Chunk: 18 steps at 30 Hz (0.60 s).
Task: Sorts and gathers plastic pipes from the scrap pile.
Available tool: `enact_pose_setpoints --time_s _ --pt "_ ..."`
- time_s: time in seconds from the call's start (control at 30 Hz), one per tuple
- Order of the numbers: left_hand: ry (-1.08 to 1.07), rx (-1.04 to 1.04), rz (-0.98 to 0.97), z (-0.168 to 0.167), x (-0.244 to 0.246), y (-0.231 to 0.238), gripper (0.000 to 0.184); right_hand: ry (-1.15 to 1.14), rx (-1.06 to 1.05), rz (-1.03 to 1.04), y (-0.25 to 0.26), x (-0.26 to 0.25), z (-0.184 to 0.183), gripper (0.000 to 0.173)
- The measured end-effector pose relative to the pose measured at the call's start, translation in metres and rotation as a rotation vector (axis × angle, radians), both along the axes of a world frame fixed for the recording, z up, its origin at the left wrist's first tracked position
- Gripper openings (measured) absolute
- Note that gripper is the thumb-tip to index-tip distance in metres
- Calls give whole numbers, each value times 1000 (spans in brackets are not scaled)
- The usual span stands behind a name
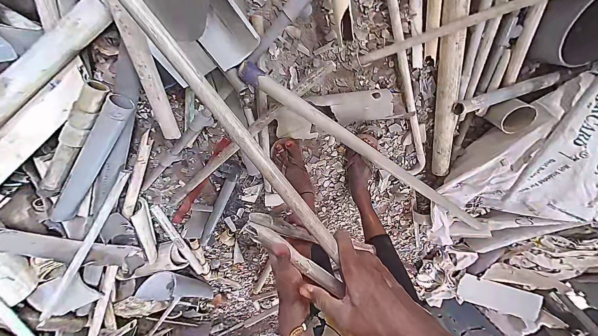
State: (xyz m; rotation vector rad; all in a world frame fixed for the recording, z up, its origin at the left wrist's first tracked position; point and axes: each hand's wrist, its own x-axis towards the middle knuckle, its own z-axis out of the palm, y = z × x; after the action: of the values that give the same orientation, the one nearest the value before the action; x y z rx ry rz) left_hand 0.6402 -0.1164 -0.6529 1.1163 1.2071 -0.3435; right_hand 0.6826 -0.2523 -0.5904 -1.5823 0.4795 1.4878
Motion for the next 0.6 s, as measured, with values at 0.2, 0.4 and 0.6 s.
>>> enact_pose_setpoints --time_s 0.2,0.4,0.6 --pt "-54 194 17 -1 7 7 23 -264 -130 -289 8 -27 -30 38" --pt "-482 -115 -52 -7 7 16 57 -585 -445 -945 -48 9 -76 13" --pt "-621 43 -127 -8 6 -16 39 -892 -359 -1297 -70 74 -84 23"
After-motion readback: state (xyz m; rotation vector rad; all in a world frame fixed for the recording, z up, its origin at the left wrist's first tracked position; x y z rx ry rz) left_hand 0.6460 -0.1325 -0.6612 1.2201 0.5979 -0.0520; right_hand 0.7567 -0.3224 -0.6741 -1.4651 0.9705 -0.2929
